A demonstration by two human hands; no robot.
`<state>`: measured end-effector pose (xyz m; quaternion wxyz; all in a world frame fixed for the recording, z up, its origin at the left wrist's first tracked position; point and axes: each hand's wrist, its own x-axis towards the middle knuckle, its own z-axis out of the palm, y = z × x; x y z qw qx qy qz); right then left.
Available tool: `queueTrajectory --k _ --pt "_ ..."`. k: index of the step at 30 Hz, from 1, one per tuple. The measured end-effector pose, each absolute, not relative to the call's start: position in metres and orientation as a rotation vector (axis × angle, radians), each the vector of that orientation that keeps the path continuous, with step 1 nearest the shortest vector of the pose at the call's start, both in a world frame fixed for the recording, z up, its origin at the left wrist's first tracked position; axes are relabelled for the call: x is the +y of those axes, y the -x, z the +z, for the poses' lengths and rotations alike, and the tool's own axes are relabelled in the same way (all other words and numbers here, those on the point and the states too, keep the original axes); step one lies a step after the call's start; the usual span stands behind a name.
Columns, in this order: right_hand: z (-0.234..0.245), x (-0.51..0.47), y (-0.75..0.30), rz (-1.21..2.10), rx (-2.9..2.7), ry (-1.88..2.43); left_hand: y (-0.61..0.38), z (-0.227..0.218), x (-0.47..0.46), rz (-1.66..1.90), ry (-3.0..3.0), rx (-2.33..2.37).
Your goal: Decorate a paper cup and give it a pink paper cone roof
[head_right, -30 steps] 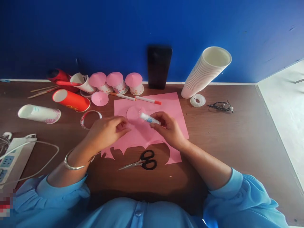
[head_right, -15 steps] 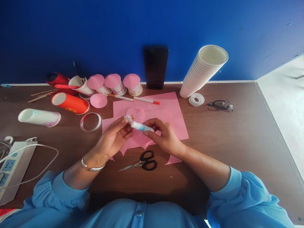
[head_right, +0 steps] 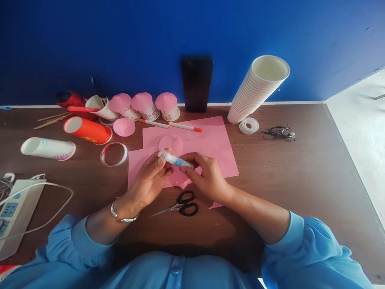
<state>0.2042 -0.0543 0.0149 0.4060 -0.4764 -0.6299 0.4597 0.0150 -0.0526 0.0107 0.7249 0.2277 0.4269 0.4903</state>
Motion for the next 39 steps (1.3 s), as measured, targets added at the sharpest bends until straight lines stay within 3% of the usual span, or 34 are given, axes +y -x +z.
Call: queueTrajectory --k 14,22,30,34,39 --pt "0.017 -0.060 -0.199 1.614 -1.315 1.099 -0.017 0.008 -0.054 1.099 -0.785 0.965" --pt "0.015 -0.064 -0.203 1.104 -1.642 1.235 -0.003 0.009 -0.050 1.191 -1.011 1.088" --pt "0.018 -0.049 -0.209 1.201 -1.657 1.236 0.003 0.011 -0.044 1.137 -1.264 1.185" --pt "0.018 -0.013 -0.227 0.846 -1.737 1.368 0.022 0.015 -0.020 1.157 -1.700 1.469" --pt "0.004 0.032 -0.243 0.429 -1.963 1.476 0.035 0.000 0.002 0.770 -2.248 1.672"
